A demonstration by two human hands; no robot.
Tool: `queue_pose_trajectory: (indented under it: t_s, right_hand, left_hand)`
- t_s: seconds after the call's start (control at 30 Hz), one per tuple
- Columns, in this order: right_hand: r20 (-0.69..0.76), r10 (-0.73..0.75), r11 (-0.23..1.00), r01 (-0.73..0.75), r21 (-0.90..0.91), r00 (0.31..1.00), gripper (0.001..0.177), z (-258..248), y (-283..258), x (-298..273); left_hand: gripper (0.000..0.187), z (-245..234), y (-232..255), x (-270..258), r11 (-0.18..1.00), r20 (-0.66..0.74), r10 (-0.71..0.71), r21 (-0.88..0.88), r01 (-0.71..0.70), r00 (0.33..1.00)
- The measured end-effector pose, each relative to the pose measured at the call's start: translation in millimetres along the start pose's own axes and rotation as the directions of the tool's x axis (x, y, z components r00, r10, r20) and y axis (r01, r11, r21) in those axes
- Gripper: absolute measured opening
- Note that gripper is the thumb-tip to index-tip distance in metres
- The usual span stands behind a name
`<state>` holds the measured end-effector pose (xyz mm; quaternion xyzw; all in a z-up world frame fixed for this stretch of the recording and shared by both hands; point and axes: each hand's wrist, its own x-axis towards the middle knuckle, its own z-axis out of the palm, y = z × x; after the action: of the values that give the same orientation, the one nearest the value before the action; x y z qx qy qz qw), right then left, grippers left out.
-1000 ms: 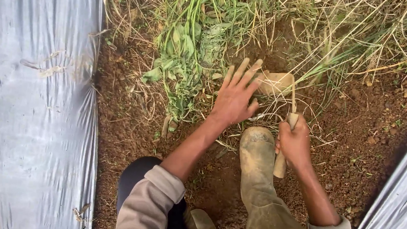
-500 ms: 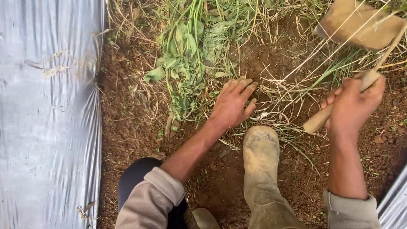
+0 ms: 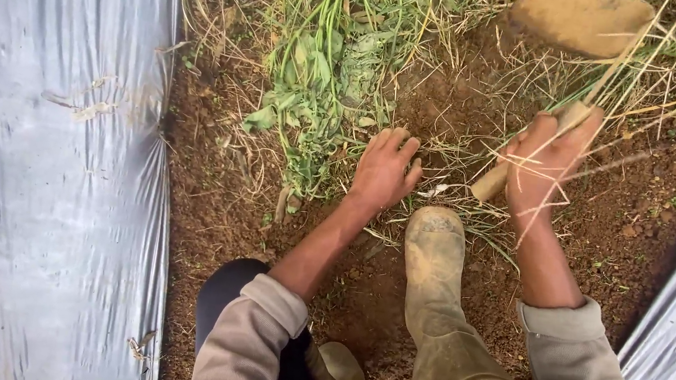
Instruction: The person uses a small hand hoe to loosen the soil and remove weeds from a garden bed. They pull the uprooted weeds by hand and gather them into a pile on the ground next to a plastic-covered row.
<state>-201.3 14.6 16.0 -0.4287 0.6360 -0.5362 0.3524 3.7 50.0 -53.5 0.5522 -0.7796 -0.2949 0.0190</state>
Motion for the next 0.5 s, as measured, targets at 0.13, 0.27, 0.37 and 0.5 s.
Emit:
queue_pose_trajectory:
  t_s: [0.13, 0.27, 0.37, 0.5]
  right_hand:
    - [0.017, 0.280, 0.958, -0.279, -0.068, 0.960, 0.019, 11, 3, -1]
    - [0.085, 0.419, 0.905, -0.408, -0.124, 0.904, 0.015, 0, 18, -1]
    - [0.020, 0.336, 0.942, -0.335, -0.031, 0.942, 0.016, 4, 17, 7]
    - [0.151, 0.458, 0.877, -0.417, -0.239, 0.876, 0.017, 9, 26, -1]
  left_hand:
    - [0.032, -1, 1, 1, 1.000, -0.050, 0.023, -0.003, -0.023, 0.998]
    - [0.029, 0, 0, -1, 1.000, -0.051, 0.013, -0.017, -0.014, 0.999]
    - [0.028, -2, 0, -1, 1.000, -0.047, 0.014, -0.024, -0.015, 0.999]
    - [0.027, 4, -4, 2, 1.000, -0.065, 0.013, -0.026, -0.015, 0.998]
